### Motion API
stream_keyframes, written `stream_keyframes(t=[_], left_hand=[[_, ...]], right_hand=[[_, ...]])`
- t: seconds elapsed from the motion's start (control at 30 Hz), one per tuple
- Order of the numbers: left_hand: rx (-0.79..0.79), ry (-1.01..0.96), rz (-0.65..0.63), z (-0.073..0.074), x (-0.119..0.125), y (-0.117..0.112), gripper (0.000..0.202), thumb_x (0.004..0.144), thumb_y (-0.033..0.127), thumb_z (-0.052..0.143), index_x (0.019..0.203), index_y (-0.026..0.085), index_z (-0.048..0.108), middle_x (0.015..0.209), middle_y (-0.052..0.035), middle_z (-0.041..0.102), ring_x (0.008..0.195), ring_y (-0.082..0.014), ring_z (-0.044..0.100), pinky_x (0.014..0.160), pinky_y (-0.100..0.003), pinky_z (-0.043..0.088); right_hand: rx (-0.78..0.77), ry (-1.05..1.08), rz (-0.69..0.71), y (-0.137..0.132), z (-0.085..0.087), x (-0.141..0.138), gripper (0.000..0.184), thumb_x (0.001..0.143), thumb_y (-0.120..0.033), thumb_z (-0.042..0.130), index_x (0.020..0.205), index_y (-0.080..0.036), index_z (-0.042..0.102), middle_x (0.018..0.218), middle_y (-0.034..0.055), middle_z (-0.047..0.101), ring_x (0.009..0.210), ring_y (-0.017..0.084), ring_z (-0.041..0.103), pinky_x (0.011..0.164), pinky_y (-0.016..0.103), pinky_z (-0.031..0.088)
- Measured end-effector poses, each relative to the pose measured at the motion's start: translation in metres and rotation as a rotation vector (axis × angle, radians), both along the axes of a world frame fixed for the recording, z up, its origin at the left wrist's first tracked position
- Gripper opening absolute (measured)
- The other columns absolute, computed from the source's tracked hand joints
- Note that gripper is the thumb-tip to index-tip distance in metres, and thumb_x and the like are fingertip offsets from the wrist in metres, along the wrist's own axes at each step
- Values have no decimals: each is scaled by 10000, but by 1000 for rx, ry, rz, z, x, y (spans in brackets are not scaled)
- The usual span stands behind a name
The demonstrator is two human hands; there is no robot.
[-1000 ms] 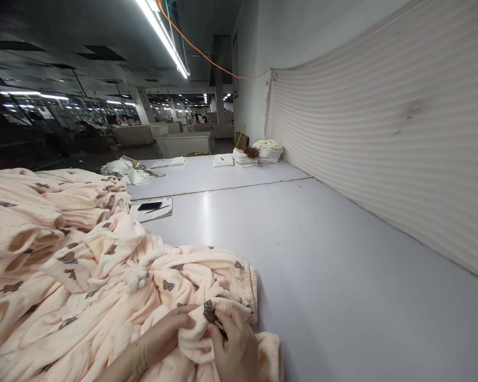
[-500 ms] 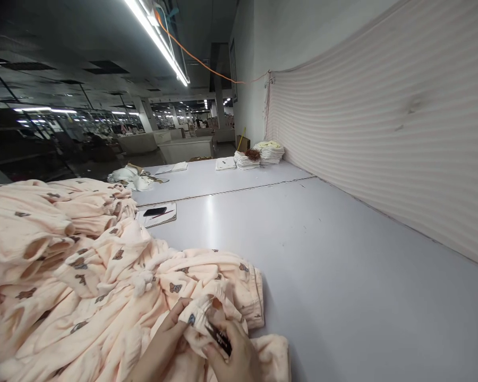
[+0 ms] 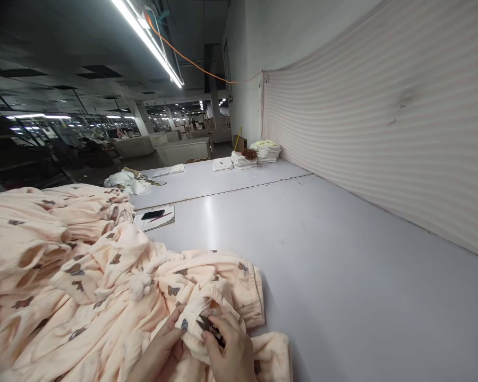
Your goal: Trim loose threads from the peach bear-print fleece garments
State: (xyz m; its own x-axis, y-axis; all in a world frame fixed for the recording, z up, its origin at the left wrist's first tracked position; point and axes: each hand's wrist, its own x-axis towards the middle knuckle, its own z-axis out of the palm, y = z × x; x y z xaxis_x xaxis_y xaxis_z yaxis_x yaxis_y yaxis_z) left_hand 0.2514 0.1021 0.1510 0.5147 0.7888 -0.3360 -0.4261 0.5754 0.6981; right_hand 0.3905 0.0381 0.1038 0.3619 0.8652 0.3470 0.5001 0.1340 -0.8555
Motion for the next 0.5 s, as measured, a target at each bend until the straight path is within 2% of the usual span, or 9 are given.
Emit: stream_keyframes(t=[0.17, 0.23, 0.33, 0.4, 0.5], left_hand=[[-26, 51, -1, -4, -5, 0, 249, 704, 200, 739, 936, 200, 648, 1047, -62, 720, 1104, -259, 607, 958, -352, 457], [-64, 89, 2, -12, -11, 1, 279, 740, 285, 698, 998, 192, 646, 1115, -90, 698, 1159, -283, 572, 988, -390, 441], [-152, 126, -34, -25, -18, 6, 396, 757, 466, 625, 1047, 197, 638, 1142, -114, 686, 1198, -299, 544, 1013, -428, 423], [-182, 147, -66, -28, -17, 9, 430, 752, 481, 607, 1068, 191, 629, 1116, -113, 698, 1190, -290, 553, 1008, -421, 431], [-161, 192, -64, -22, -6, 15, 391, 752, 395, 625, 1051, 143, 625, 1010, -117, 730, 1110, -281, 611, 944, -386, 484]], right_hand=[[49, 40, -5, 2, -6, -3, 181, 835, -285, 576, 954, -269, 711, 931, 34, 713, 891, 195, 671, 781, 251, 523], [60, 71, -99, 1, -11, 5, 206, 849, -333, 558, 981, -252, 693, 966, 50, 707, 923, 204, 663, 805, 260, 519], [-94, 186, -304, 0, -23, 18, 265, 851, -440, 547, 968, -239, 675, 1009, 65, 711, 943, 232, 665, 784, 281, 536], [-183, 316, -292, -1, -31, 18, 297, 849, -489, 534, 947, -254, 686, 972, 44, 733, 890, 227, 687, 713, 269, 556], [-149, 476, -200, -3, -42, -3, 381, 879, -536, 467, 902, -239, 705, 822, 24, 750, 750, 205, 705, 603, 244, 556]])
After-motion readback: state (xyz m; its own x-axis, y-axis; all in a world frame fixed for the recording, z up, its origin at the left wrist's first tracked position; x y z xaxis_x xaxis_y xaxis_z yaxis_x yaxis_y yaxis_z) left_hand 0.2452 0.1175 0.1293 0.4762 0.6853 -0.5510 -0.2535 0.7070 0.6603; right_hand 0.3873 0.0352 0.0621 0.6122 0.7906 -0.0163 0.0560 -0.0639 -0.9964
